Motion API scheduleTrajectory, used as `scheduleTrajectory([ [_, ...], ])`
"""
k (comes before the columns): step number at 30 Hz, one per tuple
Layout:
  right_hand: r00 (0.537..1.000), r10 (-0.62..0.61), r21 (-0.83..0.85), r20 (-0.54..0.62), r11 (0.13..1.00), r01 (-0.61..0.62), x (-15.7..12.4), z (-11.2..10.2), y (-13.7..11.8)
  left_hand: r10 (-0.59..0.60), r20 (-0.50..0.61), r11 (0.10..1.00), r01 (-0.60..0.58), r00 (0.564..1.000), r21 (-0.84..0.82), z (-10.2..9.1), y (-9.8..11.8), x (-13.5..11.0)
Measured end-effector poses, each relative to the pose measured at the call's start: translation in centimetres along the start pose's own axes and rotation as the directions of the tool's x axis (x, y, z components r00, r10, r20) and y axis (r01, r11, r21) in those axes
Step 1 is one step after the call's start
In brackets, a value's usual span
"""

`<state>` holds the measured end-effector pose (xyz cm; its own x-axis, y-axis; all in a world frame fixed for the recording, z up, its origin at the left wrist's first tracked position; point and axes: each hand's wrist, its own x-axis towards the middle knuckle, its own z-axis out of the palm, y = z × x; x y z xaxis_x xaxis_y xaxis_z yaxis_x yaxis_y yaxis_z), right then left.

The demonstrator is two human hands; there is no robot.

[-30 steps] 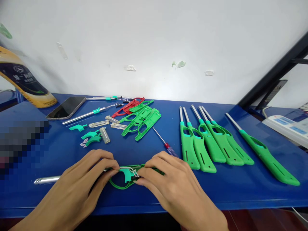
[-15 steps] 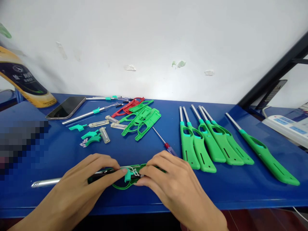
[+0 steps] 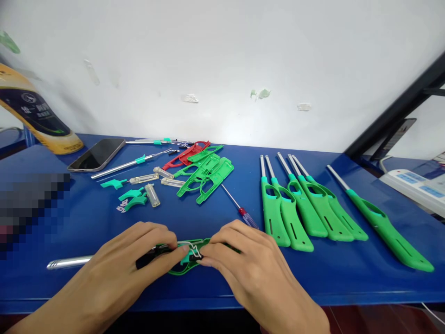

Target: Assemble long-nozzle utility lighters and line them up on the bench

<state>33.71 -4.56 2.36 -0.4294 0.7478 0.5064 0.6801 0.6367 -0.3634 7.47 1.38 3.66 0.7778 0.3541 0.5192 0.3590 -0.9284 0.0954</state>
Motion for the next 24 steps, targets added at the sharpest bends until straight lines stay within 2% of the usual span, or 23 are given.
scheduleTrajectory([
  [5, 0.999, -0.019, 0.026, -0.027, 0.999, 0.019, 0.4, -0.1, -0.2, -0.002, -0.169, 1.000, 0.003, 0.986, 0.006, 1.1, 0.3, 0.1],
  [11, 0.998, 0.045, 0.084, -0.038, 0.996, -0.042, 0.5, 0.0, -0.5, 0.036, -0.014, 0.999, -0.036, 0.999, -0.013, -0.1, 0.2, 0.4],
  [16, 0.995, 0.071, 0.063, -0.065, 0.996, -0.066, 0.2, 0.4, -0.7, 0.012, -0.122, 1.000, -0.012, 0.992, 0.001, -0.1, 0.5, 0.6],
  [20, 0.994, 0.088, 0.061, -0.066, 0.995, -0.084, 0.3, 0.6, -0.8, 0.037, -0.048, 0.999, -0.035, 0.998, 0.039, -0.3, 0.4, 0.9],
  [24, 0.993, 0.088, 0.052, -0.075, 0.995, -0.084, 0.4, 0.6, -0.8, 0.019, -0.027, 0.999, -0.018, 0.999, 0.033, -0.5, 0.2, 0.7],
])
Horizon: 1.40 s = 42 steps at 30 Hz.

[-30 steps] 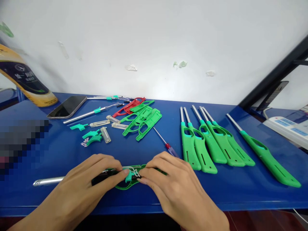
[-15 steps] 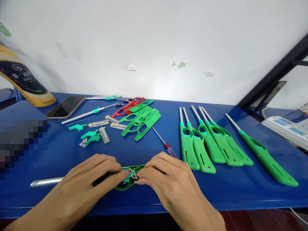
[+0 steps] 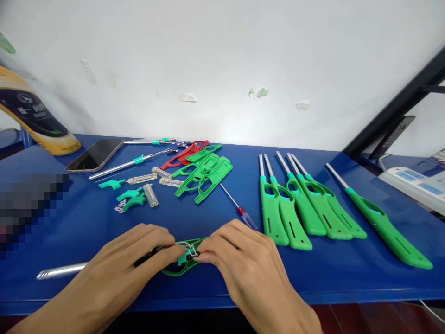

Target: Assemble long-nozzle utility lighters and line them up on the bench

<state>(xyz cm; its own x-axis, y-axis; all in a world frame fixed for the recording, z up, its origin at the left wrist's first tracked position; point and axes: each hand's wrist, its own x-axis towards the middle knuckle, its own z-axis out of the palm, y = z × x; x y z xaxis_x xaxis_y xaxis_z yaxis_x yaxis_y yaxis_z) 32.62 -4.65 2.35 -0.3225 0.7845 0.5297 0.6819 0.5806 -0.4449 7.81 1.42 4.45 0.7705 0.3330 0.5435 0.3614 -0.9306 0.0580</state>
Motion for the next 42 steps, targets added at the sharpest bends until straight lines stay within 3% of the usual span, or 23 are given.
scheduleTrajectory([
  [5, 1.000, 0.003, -0.021, -0.009, 1.000, -0.004, -0.1, 0.0, 0.0, -0.029, 0.071, 0.999, 0.030, 0.997, -0.015, 0.2, 0.0, -0.8],
  [17, 0.999, -0.016, -0.053, -0.041, 0.999, 0.014, 0.1, -0.2, -0.3, -0.034, 0.100, 0.999, 0.035, 0.994, -0.014, 0.5, -0.1, -1.3],
  [32, 0.994, -0.030, 0.047, -0.109, 0.998, 0.035, 0.6, -0.1, -0.9, -0.086, 0.099, 0.996, 0.088, 0.991, -0.014, 0.0, 0.3, -1.2],
  [42, 0.963, 0.264, 0.295, -0.050, 0.925, -0.238, 0.2, -0.1, -1.5, -0.104, 0.119, 0.994, 0.108, 0.987, -0.027, -0.1, 0.4, -1.3],
])
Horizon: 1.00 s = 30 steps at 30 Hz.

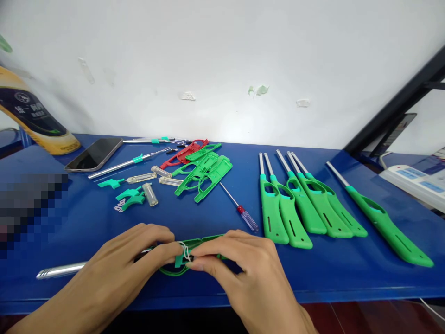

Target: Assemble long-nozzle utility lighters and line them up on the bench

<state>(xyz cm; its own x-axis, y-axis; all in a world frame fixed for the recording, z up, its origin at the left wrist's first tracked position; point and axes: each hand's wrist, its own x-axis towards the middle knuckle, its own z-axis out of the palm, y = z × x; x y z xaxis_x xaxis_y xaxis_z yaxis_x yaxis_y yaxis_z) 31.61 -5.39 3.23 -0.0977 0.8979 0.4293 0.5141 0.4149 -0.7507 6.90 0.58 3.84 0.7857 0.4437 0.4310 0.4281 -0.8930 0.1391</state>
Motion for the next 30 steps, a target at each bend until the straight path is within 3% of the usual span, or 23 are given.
scheduleTrajectory([
  [9, 0.999, -0.014, 0.030, 0.030, 0.999, 0.014, 0.1, -0.1, 0.7, 0.033, -0.030, 0.999, -0.033, 0.999, -0.006, 0.4, -0.2, 0.0],
  [13, 0.997, -0.061, -0.056, 0.041, 0.996, 0.063, 0.1, -0.5, 1.0, 0.037, -0.038, 0.999, -0.037, 0.999, 0.012, 0.5, -0.2, 0.2],
  [16, 0.998, -0.046, -0.111, 0.049, 0.992, 0.051, 0.1, -0.7, 1.0, 0.037, -0.026, 0.999, -0.036, 0.999, 0.007, 0.7, -0.3, 0.2],
  [24, 0.996, -0.001, -0.044, 0.086, 0.999, 0.005, 0.0, -0.5, 1.1, 0.058, -0.020, 0.998, -0.058, 0.998, -0.021, 1.0, -0.8, -0.2],
  [30, 0.996, 0.007, -0.114, 0.088, 0.994, 0.003, 0.1, -1.1, 1.0, 0.053, -0.099, 0.997, -0.058, 0.994, -0.046, 0.7, -0.3, 0.5],
])
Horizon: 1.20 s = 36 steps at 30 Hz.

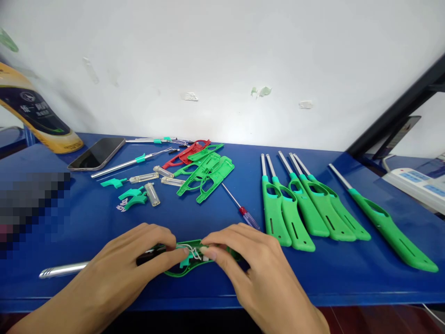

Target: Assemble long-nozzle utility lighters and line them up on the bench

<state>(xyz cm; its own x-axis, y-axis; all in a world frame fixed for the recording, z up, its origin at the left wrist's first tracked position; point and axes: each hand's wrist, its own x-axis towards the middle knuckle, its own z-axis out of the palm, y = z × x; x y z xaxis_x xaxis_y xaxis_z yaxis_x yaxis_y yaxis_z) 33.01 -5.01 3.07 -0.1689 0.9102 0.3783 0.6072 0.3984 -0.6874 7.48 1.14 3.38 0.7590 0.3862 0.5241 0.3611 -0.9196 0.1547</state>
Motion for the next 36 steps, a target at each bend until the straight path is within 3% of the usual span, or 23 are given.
scheduleTrajectory([
  [8, 0.969, 0.060, -0.146, 0.238, 0.989, -0.026, 1.6, -1.0, 0.0, 0.001, -0.014, 1.000, -0.001, 1.000, -0.010, 0.2, -0.1, 0.0],
  [14, 0.952, 0.037, -0.258, 0.305, 0.965, 0.046, 3.0, -1.0, -0.8, 0.011, -0.018, 1.000, -0.011, 1.000, -0.005, 0.2, -0.2, 0.0],
  [21, 0.918, -0.124, -0.372, 0.376, 0.887, 0.272, 2.7, -0.9, -0.7, 0.019, -0.008, 1.000, -0.019, 1.000, 0.019, 0.0, -0.2, 0.0],
  [25, 0.883, -0.289, -0.487, 0.369, 0.749, 0.449, 3.0, -1.1, -1.0, 0.022, 0.012, 0.999, -0.022, 1.000, 0.036, -0.1, -0.2, -0.1],
  [28, 0.873, -0.346, -0.544, 0.345, 0.684, 0.486, 3.4, -1.2, -1.2, 0.021, 0.008, 0.999, -0.021, 1.000, 0.036, 0.0, -0.2, -0.1],
  [36, 0.897, -0.269, -0.469, 0.352, 0.778, 0.417, 3.3, -1.5, -0.7, 0.022, -0.004, 0.999, -0.022, 1.000, 0.039, 0.1, -0.3, -0.2],
])
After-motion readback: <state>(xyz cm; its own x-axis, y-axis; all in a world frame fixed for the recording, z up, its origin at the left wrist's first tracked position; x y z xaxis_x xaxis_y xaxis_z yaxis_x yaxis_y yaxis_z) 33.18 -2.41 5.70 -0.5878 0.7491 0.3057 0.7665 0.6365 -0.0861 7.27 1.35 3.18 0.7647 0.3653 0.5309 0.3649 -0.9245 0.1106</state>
